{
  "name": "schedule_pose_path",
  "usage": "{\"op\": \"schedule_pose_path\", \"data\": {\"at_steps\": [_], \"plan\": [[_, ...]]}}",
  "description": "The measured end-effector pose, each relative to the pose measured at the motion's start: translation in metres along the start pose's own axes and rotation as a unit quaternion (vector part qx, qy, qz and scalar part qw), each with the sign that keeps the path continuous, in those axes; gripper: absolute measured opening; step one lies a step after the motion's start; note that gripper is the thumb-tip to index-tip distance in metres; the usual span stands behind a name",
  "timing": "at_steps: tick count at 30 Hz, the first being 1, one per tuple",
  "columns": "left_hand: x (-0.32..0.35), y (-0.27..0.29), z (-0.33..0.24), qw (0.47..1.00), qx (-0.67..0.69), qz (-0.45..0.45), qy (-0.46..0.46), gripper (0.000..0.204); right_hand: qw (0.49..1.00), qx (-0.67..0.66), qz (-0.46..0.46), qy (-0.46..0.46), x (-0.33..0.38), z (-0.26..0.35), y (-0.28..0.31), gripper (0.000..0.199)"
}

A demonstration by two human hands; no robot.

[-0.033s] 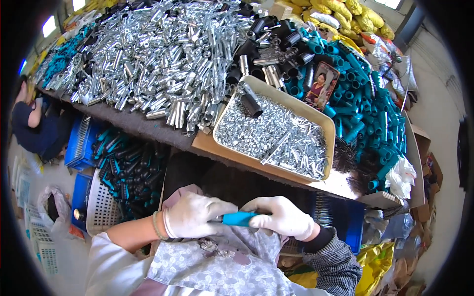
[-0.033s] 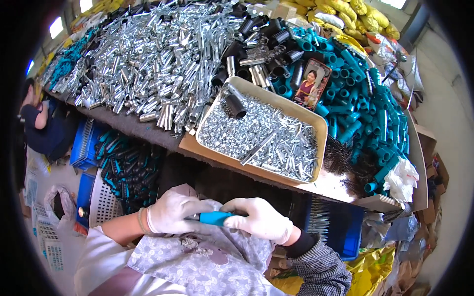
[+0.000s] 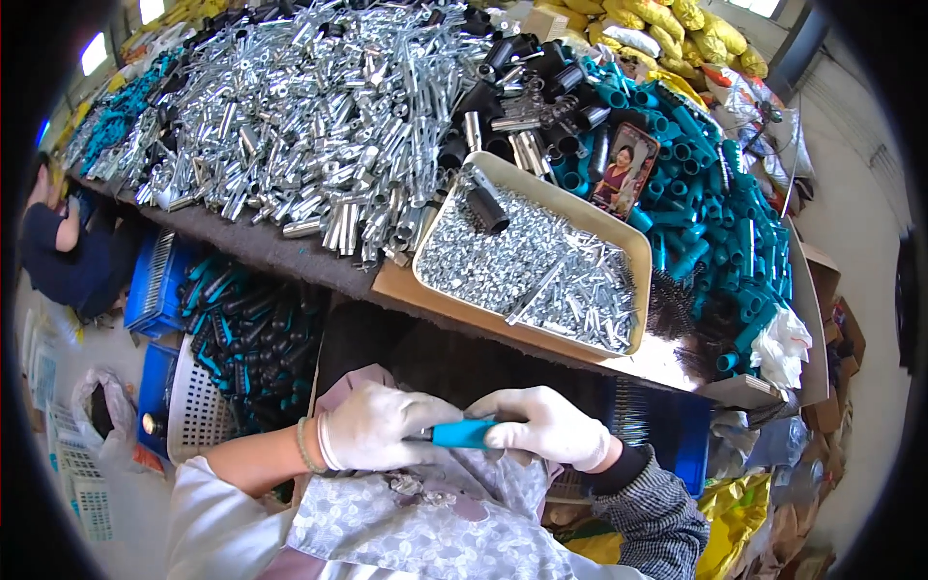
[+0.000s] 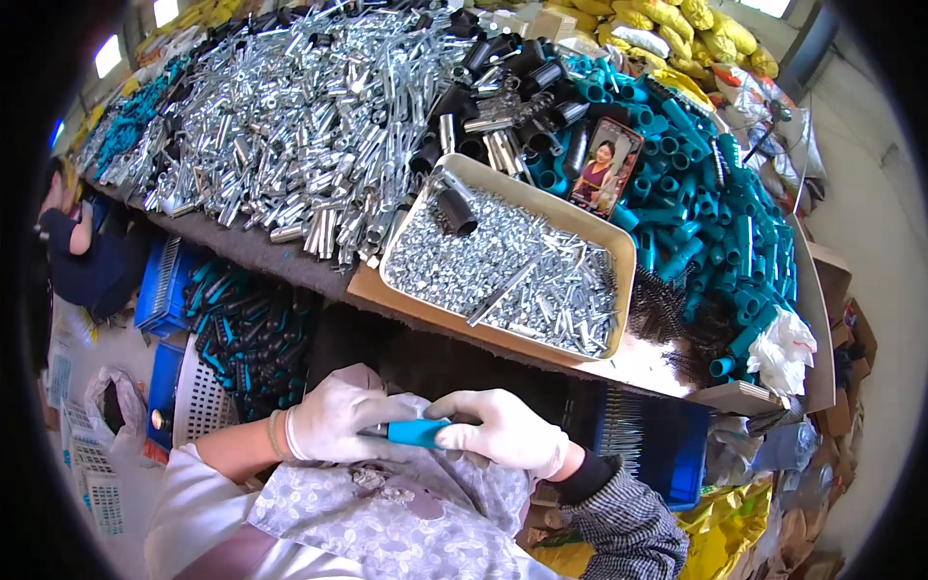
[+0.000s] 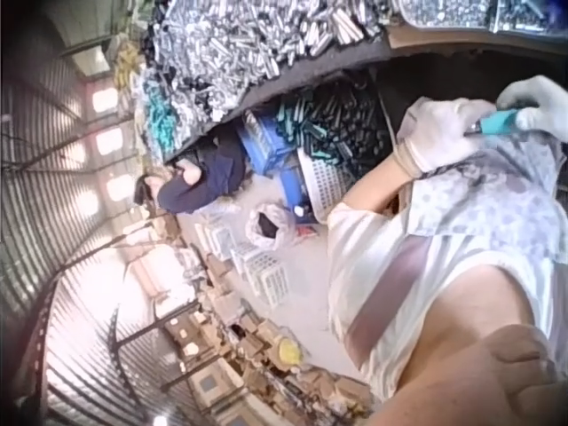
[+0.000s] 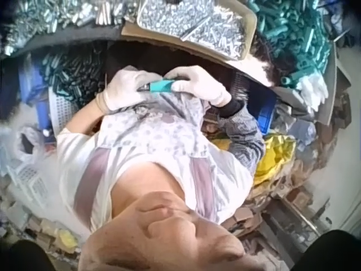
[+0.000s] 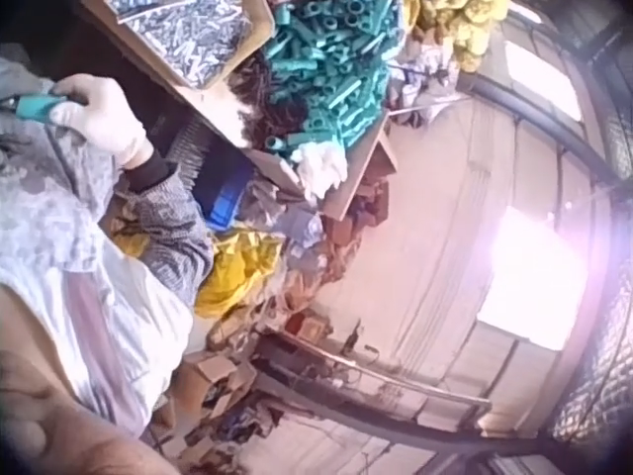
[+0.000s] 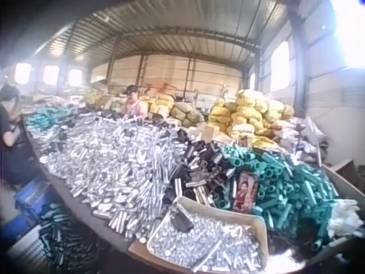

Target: Manual assembly of industrial hardware parts including metal sleeves, springs, and plastic handles at a factory workbench.

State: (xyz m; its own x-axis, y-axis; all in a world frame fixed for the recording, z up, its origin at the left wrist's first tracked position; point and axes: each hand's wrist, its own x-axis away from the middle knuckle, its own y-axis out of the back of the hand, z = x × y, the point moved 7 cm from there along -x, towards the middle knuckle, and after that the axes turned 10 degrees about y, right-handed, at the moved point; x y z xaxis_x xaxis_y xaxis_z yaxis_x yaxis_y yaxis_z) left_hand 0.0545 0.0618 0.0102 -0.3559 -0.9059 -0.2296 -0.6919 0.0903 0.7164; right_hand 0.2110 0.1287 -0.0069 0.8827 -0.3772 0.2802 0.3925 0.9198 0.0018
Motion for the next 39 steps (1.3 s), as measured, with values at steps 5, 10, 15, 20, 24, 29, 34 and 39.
{"op": "schedule_pose_path", "data": {"at_steps": [5,10,15,20,24,29,34,39], "plan": [[-0.006,-0.001,-0.009,1.0,-0.019,0.013,0.013,0.049,1.0,0.007,0.002,0.005,-0.004,-0.009,-0.003,0.046],[-0.017,-0.021,-0.007,0.999,0.04,0.023,0.015,0.046,0.99,0.115,-0.001,0.087,-0.025,0.011,-0.011,0.049],[-0.033,-0.003,-0.004,0.997,-0.001,-0.074,0.021,0.042,0.802,0.479,-0.227,0.277,-0.023,0.099,0.078,0.041],[-0.03,-0.005,0.006,0.997,-0.011,-0.048,0.052,0.042,0.486,0.743,-0.451,0.098,-0.023,0.125,0.229,0.087],[-0.03,-0.014,0.016,0.996,-0.013,-0.04,0.076,0.041,0.486,0.733,-0.476,0.014,-0.049,0.128,0.263,0.089],[-0.036,-0.016,0.02,0.997,-0.009,-0.058,0.056,0.04,0.525,0.69,-0.499,-0.008,-0.068,0.13,0.272,0.091],[-0.044,-0.015,0.022,0.998,0.007,-0.037,0.058,0.04,0.566,0.676,-0.471,-0.016,-0.074,0.118,0.287,0.086],[-0.046,-0.019,0.03,0.998,0.008,-0.042,0.053,0.039,0.515,0.723,-0.461,-0.019,-0.075,0.115,0.286,0.082]]}}
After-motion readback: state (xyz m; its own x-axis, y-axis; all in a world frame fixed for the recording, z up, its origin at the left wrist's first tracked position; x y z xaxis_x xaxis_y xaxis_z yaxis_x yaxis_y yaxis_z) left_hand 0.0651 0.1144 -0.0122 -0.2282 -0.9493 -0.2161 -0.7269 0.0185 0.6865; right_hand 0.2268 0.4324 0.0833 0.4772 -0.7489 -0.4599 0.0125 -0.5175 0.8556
